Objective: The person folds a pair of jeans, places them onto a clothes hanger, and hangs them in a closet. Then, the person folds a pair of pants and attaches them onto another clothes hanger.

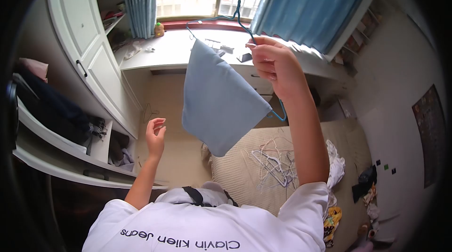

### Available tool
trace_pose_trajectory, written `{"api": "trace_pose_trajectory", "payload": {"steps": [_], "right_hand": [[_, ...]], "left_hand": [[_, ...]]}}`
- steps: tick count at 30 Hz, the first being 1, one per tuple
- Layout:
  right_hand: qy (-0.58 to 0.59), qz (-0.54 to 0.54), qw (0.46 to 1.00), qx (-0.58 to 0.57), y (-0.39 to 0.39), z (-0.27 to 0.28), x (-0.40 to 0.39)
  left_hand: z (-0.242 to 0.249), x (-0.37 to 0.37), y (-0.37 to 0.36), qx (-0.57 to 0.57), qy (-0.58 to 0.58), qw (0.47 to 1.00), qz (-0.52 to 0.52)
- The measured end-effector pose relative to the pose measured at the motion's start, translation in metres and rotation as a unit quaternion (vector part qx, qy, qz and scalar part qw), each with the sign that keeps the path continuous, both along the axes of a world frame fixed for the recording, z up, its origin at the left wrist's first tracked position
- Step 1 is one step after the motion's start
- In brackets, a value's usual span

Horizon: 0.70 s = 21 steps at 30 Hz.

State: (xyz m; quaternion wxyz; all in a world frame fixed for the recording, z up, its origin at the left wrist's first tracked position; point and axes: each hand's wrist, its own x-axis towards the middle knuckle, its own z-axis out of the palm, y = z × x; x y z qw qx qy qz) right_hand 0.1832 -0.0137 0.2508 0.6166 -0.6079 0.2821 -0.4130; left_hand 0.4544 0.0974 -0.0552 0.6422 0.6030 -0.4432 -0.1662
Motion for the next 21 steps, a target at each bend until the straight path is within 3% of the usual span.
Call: {"api": "trace_pose_trajectory", "payload": {"steps": [3, 8, 12, 16, 21], "right_hand": [[0.011, 0.028, 1.000, -0.003, -0.014, -0.005, 0.039], [0.027, 0.082, 0.996, 0.030, -0.042, -0.022, 0.094], [0.029, 0.168, 0.983, 0.064, -0.070, -0.047, 0.138], [-0.012, 0.255, 0.954, 0.159, -0.090, -0.078, 0.185], [-0.025, 0.328, 0.924, 0.196, -0.120, -0.102, 0.237]], "left_hand": [[0.064, 0.002, 0.002, -0.045, 0.095, 0.990, -0.089], [0.114, 0.011, -0.009, -0.123, 0.140, 0.960, -0.209], [0.150, 0.027, -0.031, -0.121, 0.177, 0.944, -0.252], [0.162, 0.040, -0.080, -0.142, 0.210, 0.930, -0.267], [0.160, 0.056, -0.135, -0.105, 0.210, 0.961, -0.145]]}}
